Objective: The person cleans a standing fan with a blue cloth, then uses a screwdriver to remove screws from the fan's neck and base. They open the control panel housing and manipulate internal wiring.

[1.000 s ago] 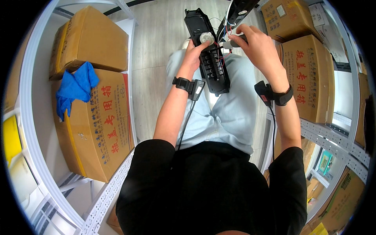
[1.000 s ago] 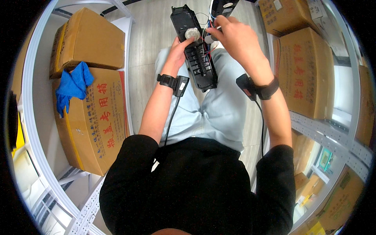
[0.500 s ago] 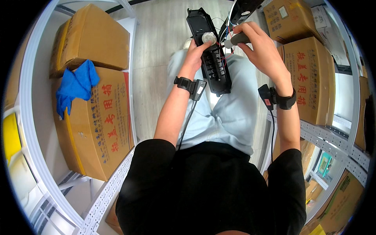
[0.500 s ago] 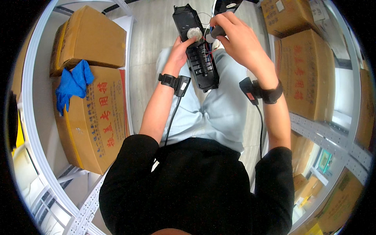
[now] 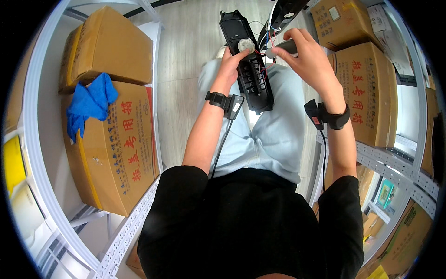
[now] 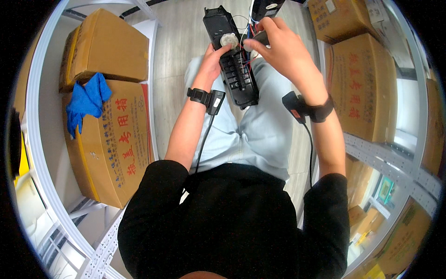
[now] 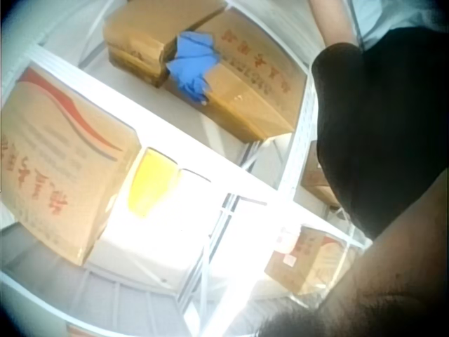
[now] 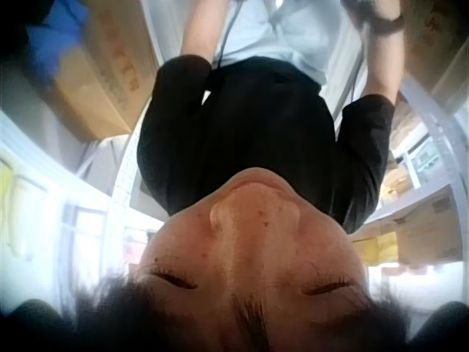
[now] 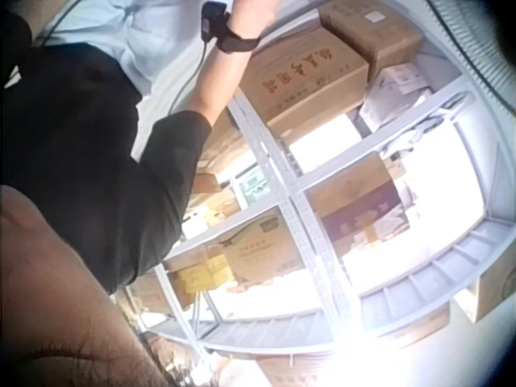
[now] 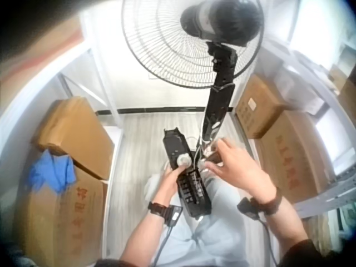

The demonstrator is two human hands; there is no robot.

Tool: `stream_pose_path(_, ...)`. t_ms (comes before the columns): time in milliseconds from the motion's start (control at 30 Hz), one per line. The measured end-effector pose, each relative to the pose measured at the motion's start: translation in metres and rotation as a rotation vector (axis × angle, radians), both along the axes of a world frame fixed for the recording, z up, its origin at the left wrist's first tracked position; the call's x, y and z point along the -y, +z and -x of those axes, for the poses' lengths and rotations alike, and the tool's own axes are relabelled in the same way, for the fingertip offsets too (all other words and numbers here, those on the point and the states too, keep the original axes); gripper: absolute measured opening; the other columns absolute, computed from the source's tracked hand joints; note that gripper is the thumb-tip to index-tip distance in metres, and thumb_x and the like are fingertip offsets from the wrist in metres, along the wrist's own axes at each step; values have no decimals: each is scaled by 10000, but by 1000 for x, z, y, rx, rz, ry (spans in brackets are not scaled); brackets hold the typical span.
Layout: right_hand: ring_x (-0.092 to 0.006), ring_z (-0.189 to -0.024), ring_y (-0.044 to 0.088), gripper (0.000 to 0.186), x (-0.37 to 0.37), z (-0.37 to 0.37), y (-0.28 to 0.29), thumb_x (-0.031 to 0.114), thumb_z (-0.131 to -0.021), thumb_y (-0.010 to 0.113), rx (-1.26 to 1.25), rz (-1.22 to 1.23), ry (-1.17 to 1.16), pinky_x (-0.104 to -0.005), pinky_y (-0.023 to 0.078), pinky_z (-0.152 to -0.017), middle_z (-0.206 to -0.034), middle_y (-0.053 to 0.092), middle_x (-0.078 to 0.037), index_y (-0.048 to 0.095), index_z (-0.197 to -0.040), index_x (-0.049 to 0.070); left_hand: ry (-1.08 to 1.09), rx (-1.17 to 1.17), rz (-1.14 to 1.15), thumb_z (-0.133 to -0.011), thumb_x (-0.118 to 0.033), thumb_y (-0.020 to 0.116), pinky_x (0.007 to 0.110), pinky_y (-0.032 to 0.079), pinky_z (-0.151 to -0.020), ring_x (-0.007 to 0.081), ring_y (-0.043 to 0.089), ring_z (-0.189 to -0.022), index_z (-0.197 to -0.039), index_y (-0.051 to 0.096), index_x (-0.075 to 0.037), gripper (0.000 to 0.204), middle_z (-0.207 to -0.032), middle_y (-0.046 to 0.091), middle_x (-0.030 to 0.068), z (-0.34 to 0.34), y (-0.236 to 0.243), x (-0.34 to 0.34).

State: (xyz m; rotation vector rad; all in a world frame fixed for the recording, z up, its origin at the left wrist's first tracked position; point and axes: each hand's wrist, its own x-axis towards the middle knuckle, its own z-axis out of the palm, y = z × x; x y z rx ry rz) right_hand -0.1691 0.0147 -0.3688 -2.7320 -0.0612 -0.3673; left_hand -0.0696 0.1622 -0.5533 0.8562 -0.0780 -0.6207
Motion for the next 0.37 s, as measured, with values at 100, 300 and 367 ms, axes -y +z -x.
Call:
stream_pose_path(100, -350, -849, 601, 272, 0, -2, -3, 145, -822, 660, -101, 73, -90, -404, 492, -684, -987, 577, -104, 509, -1039, 82, -2, -1, 1, -837, -57, 653, 330, 508, -816, 196, 617, -958, -1168, 485, -16, 374, -1090, 609, 92, 1, 1, 0)
stream_pose_path(300, -350, -875, 618, 289, 2, 3, 3, 233, -872, 636, -5, -93, 39, -387, 503, -687, -1017, 582, -167, 510, -1073, 68, 10, -6, -52, -843, -77, 657, 331, 495, -849, 200, 607, -993, -1189, 477, -20, 395, -1110, 607, 91, 2, 2, 0)
stream_pose_path(367, -333, -927, 623, 304, -1, 0, 3, 210, -876, 632, -116, 74, -102, -383, 506, -731, -1114, 546, -214, 500, -1113, 72, 10, 0, -52, -845, -83, 655, 333, 487, -872, 203, 604, -1007, -1200, 470, -25, 405, -1113, 606, 93, 1, -1, 0)
